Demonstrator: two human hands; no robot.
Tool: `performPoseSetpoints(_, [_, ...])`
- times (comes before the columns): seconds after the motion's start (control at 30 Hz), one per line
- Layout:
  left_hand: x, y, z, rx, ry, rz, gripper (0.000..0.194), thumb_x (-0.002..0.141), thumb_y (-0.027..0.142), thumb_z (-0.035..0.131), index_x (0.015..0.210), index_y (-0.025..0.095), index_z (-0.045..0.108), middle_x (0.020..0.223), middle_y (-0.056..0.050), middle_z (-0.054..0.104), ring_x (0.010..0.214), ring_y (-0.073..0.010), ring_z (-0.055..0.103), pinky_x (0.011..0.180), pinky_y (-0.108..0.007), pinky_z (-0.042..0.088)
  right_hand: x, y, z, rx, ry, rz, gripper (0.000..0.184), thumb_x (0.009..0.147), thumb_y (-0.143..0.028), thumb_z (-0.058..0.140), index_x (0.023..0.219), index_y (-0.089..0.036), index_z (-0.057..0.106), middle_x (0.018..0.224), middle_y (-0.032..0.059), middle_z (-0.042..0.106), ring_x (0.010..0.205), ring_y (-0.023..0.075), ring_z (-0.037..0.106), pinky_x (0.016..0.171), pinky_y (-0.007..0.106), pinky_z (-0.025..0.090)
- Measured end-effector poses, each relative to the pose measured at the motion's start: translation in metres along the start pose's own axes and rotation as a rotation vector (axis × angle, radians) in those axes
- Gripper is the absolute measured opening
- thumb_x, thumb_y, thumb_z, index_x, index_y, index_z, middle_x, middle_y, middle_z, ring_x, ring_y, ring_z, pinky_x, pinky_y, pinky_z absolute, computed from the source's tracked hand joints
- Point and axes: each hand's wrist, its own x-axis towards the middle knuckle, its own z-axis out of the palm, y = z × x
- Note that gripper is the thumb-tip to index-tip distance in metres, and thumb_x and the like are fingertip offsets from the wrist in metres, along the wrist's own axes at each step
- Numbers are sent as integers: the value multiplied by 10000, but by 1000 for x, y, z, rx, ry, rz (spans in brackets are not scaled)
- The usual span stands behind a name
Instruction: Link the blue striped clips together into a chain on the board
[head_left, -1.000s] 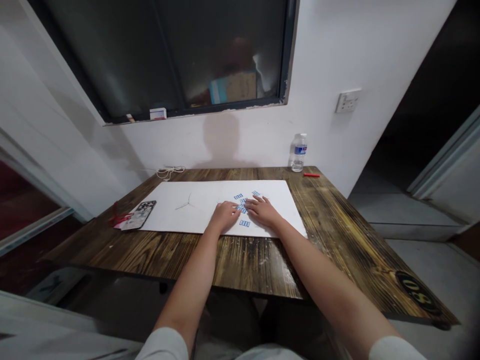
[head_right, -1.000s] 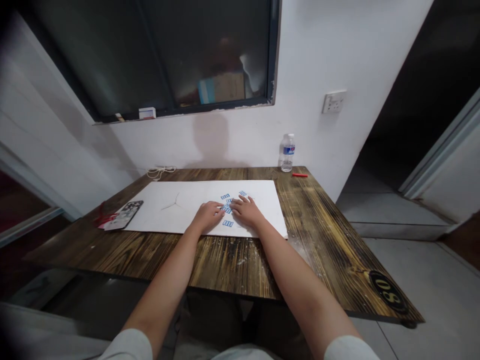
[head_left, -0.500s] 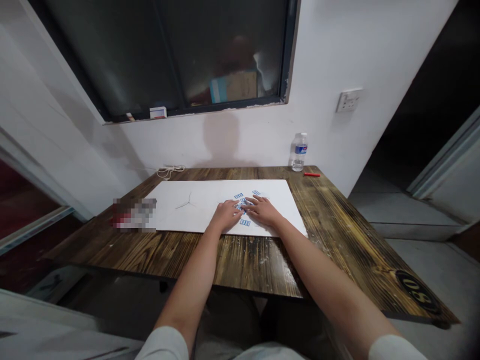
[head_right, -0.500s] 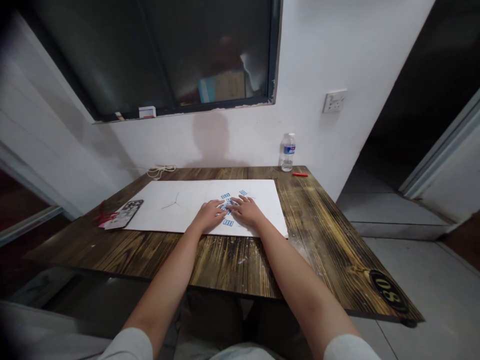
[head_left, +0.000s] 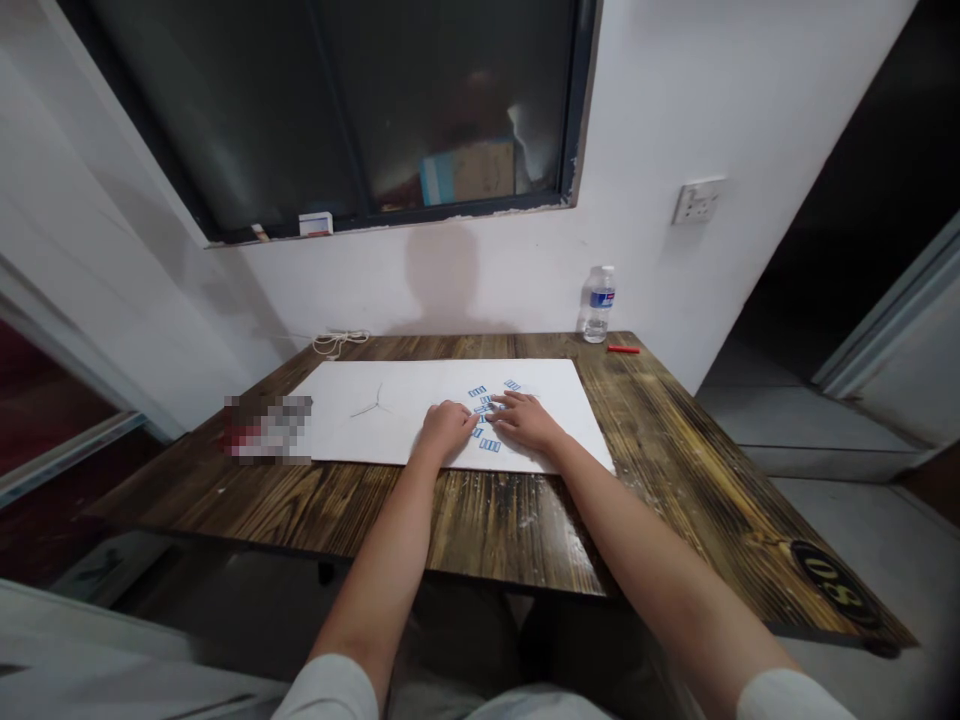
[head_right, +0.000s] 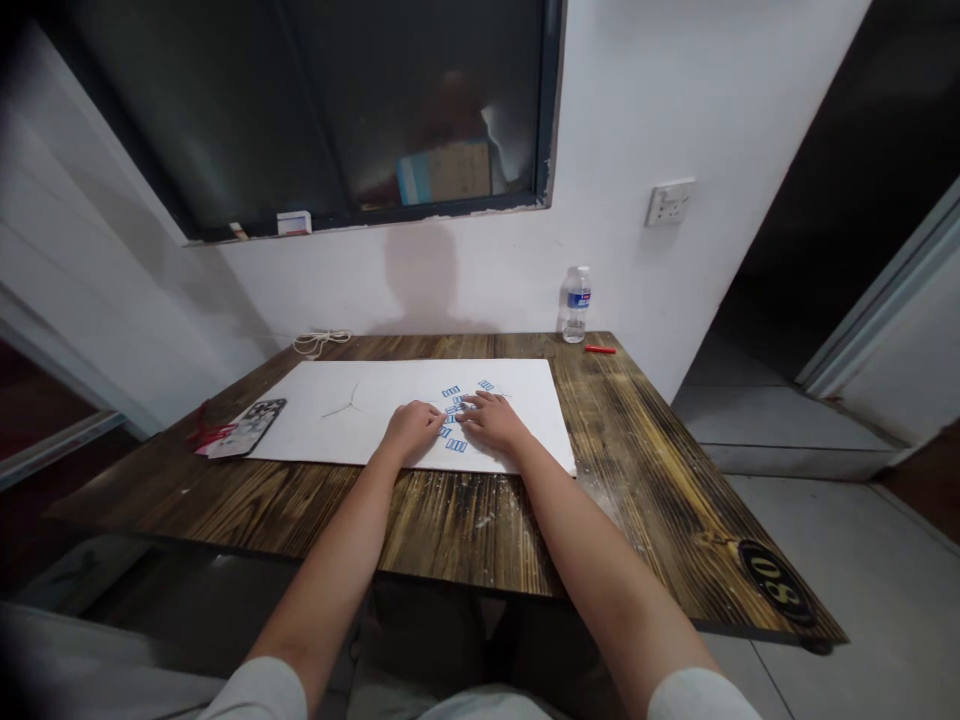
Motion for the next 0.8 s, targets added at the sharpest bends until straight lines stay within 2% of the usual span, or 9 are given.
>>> performPoseSetpoints(0.13, [-1,0,-2,72,10,-83,488,935,462,357,812,190,743,874,-113,719,859,-225,637,791,-328,421,1,3,1,83,47,-62,259,874,-280,555,1069,-308,722,1305,30,592,1241,270,458,1007,461,352])
performPoseSetpoints(0.33, [0,-5,2,34,94,-111,324,918,316,415,1000,236,718,1074,-57,698,1011,-208,597,847,-304,423,4,7,0,217,94,-157,219,859,-255,551,916,-270,763,1148,24,684,1114,233,545,976,416,392])
performPoseSetpoints(0.43, [0,-10,9,8,82,-73,325,904,255,433,1099,275,693,1180,-27,662,1084,-204,566,932,-313,408,4,7,0,275,109,-155,246,852,-239,538,971,-258,753,1124,28,698,1091,220,571,979,392,403])
performPoseSetpoints(0.53, [0,-13,15,40,3,-4,360,904,241,436,1165,340,665,1310,-9,585,1161,-215,524,991,-344,377,4,6,0,271,86,-112,309,824,-211,535,1064,-239,727,1107,28,710,1123,237,566,997,392,394])
performPoseSetpoints(0.6, [0,-14,18,66,-41,-7,383,906,234,429,1188,373,648,1353,-6,550,1195,-227,500,1005,-369,365,4,5,-1,240,53,-94,326,804,-202,532,1061,-235,731,1098,22,714,1133,242,564,1004,387,386])
performPoseSetpoints(0.73, [0,-13,22,67,-22,-52,393,928,277,400,1251,369,604,1365,-37,536,1220,-253,476,997,-413,366,3,0,-5,183,15,-65,337,821,-211,501,1066,-254,728,1110,3,711,1123,212,572,1011,350,376])
performPoseSetpoints(0.8, [-1,-12,23,63,-5,-61,395,933,302,396,1275,349,587,1372,-56,529,1231,-265,465,990,-431,369,2,-2,-6,133,-5,-44,342,847,-228,490,1107,-269,708,1164,-2,690,1174,218,541,1037,366,350])
